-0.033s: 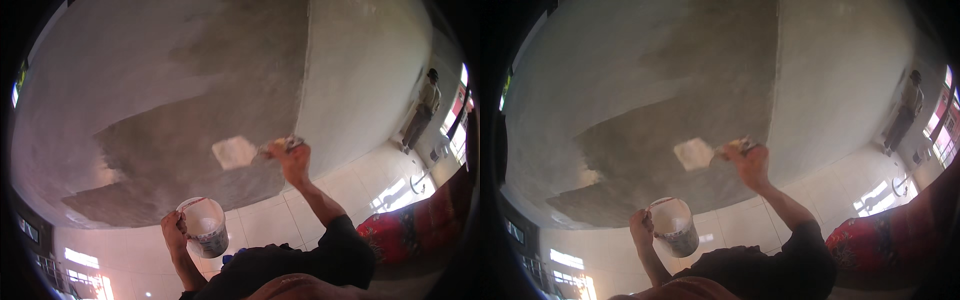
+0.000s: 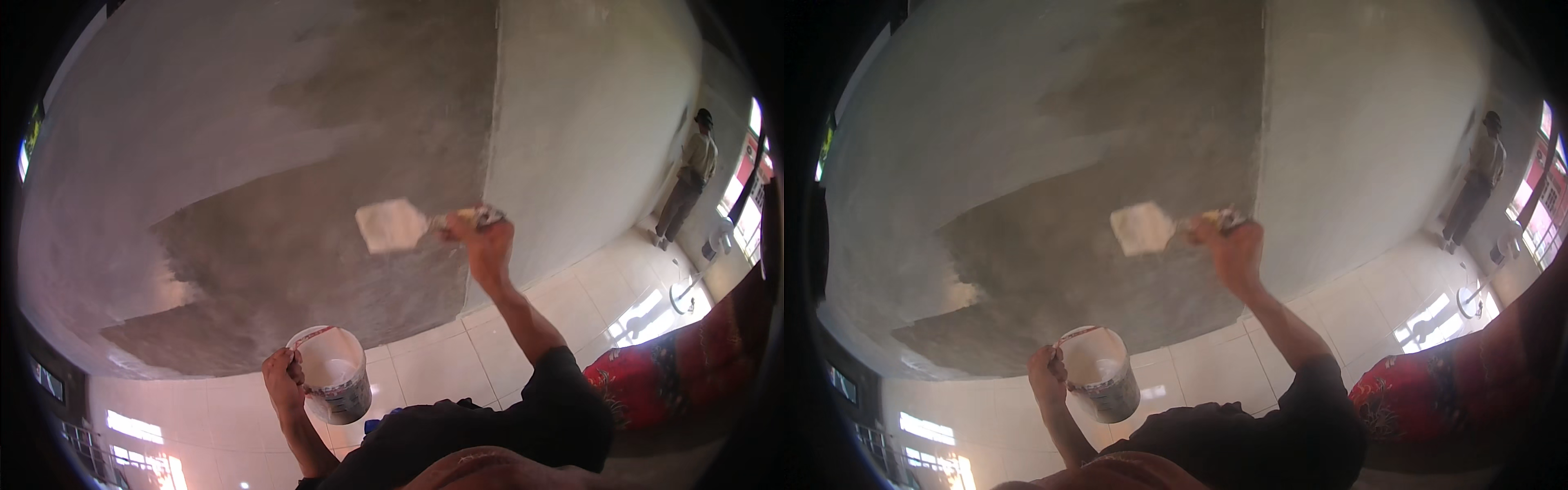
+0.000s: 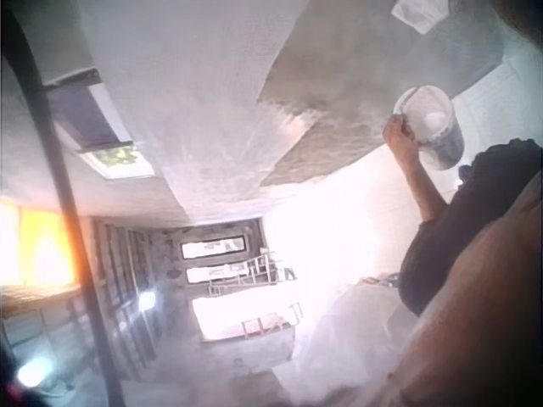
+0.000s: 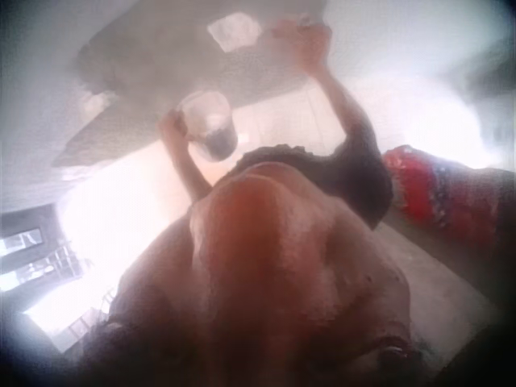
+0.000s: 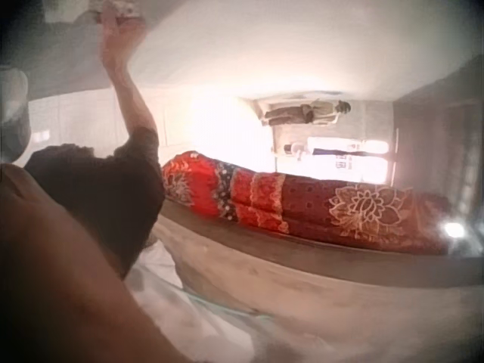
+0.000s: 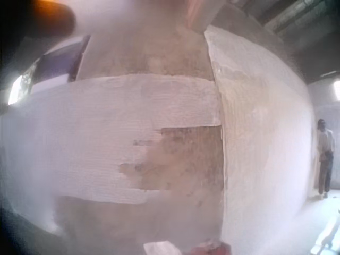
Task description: The person paints a ceiling using a paintbrush and a small bucket of white paint. They repeatedly dip the brush into the bucket and apply paint to the ceiling surface in broad strokes.
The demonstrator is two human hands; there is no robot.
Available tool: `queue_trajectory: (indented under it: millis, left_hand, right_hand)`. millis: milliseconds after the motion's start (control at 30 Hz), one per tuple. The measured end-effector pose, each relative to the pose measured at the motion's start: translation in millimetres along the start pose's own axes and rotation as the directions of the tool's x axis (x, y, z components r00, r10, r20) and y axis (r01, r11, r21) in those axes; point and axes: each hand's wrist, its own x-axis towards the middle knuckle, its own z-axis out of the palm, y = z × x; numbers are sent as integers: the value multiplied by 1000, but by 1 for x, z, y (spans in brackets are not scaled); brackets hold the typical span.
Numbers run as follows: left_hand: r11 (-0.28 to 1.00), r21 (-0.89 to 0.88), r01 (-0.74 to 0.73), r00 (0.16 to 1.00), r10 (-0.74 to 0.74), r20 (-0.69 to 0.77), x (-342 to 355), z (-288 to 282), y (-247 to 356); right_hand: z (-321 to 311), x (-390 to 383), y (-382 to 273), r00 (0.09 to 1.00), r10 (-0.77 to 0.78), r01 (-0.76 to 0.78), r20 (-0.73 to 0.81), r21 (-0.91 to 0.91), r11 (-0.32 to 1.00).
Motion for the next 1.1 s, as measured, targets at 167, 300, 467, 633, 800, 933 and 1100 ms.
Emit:
queue_trajectory:
  millis: [167, 300, 467, 633, 800, 933, 1100]
  left_hand:
    - [998, -46, -50, 999, 49, -13, 23, 5, -3]
    - [995, -25, -92, 995, 91, -32, 16, 12, -7]
    - [992, 61, -112, 994, 112, 1, -9, 38, 22]
    - [989, -15, -148, 985, 146, -96, -16, 39, 24]
    - [996, 14, -91, 993, 92, -71, -2, 30, 15]
    - [997, 39, -71, 992, 75, -103, 2, 33, 8]
    - [995, 46, -91, 983, 97, -158, -9, 36, 8]
  right_hand:
    - [-31, 99, -36, 994, -50, 80, -98, 322, 943]
    - [-32, 85, -41, 980, -25, -10, 196, 177, 984]
    - [7, 11, -5, 887, 164, -226, 431, 96, 969]
    - [-1, 59, -22, 973, 38, -85, 227, 201, 976]
    - [-46, 167, -59, 867, -461, 450, -192, -96, 888]
    - [-73, 253, -91, 489, -826, 654, -280, -508, 560]
    - [-79, 308, -117, 331, -911, 503, -246, -770, 391]
